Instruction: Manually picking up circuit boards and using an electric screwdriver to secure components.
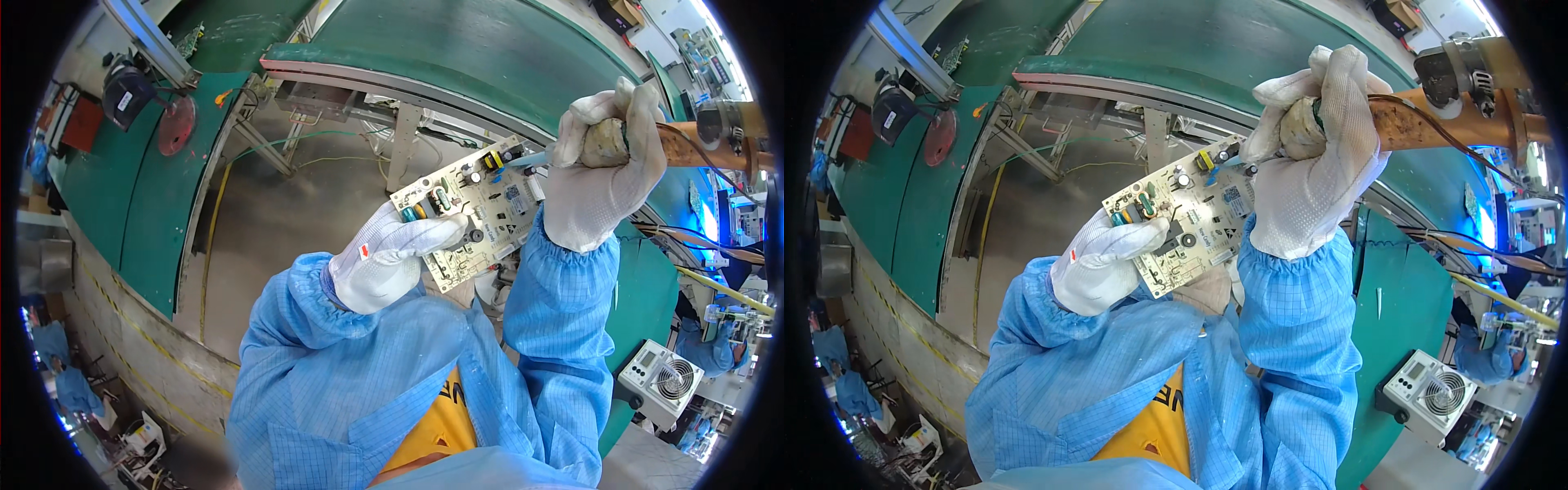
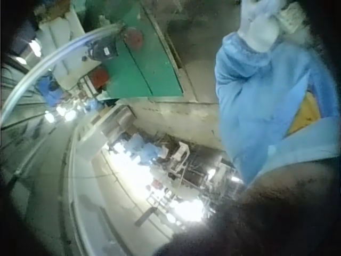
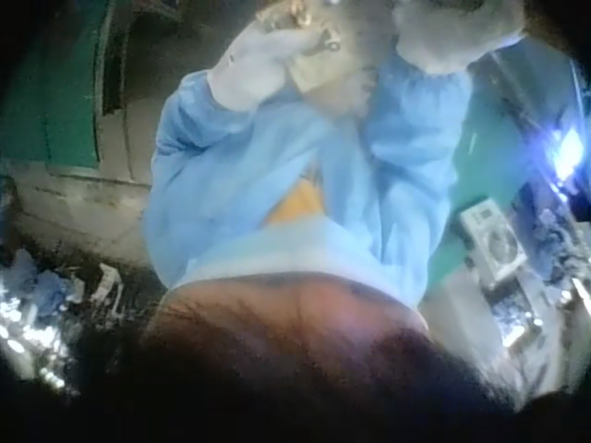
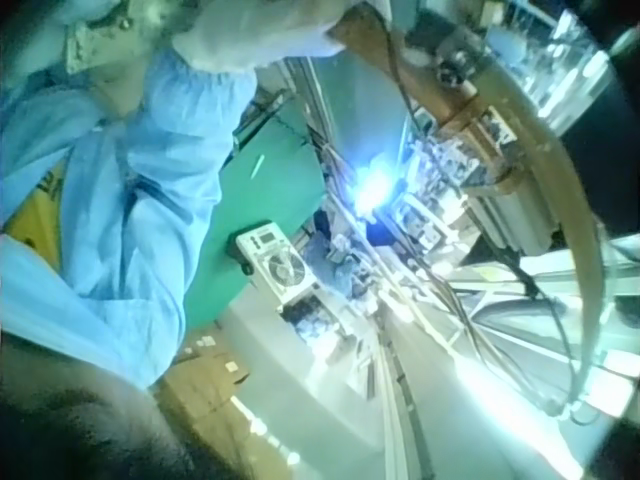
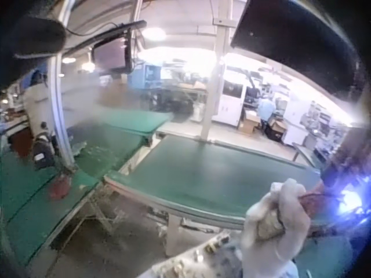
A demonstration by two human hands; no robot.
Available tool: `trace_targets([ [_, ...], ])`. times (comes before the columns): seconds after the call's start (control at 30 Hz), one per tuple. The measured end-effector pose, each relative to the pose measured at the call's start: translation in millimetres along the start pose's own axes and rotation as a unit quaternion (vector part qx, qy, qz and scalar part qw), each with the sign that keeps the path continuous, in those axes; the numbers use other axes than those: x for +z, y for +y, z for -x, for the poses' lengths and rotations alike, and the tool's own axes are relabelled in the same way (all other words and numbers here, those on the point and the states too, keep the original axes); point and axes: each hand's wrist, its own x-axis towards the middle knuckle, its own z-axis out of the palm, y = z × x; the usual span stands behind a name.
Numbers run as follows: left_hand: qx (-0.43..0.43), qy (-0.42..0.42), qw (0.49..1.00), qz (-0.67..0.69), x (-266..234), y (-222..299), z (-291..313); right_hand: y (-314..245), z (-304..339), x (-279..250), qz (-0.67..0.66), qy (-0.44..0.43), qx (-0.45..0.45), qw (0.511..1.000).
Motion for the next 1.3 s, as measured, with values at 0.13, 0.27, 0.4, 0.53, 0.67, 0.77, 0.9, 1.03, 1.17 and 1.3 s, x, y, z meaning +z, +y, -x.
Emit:
trace_targets([
  [0.13, -0.069, 0.018, 0.991, 0.112, 1.9, -0.6, 0.8, -0.4, 0.4, -0.5, 0.000, 0.007, 0.008, 1.000],
  [0.27, -0.182, 0.049, 0.940, 0.285, 0.4, 0.1, 1.0, 0.0, 1.4, 8.1, 0.102, 0.027, -0.053, 0.993],
  [0.4, -0.056, 0.026, 0.984, 0.169, 3.8, -2.0, 0.0, -5.9, 0.3, -0.1, 0.065, -0.032, -0.028, 0.997],
  [0.53, -0.205, 0.086, 0.919, 0.326, -1.8, -2.7, -2.5, -1.9, -1.5, 1.4, 0.073, 0.032, -0.049, 0.996],
  [0.67, -0.203, 0.087, 0.919, 0.327, -2.4, 0.6, -3.9, 1.1, -2.0, -2.8, 0.026, 0.043, -0.037, 0.998],
  [0.77, -0.208, 0.085, 0.905, 0.361, 0.0, 4.4, -3.2, -0.5, 0.8, 3.4, 0.040, 0.038, -0.054, 0.997],
  [0.9, -0.211, 0.086, 0.902, 0.367, 0.6, 4.2, 0.7, -0.8, 0.9, 1.7, 0.059, 0.021, -0.057, 0.996],
  [1.03, -0.210, 0.091, 0.903, 0.363, 0.6, 3.1, 1.2, -3.0, 0.9, 2.7, 0.064, 0.052, -0.037, 0.996],
  [1.17, -0.213, 0.097, 0.901, 0.364, 2.1, 4.9, 0.4, 0.6, 0.3, 0.5, 0.102, 0.044, -0.091, 0.990],
  [1.3, -0.218, 0.093, 0.898, 0.372, 0.0, 1.6, 0.0, 2.4, -3.0, -5.4, 0.042, 0.039, -0.094, 0.994],
])
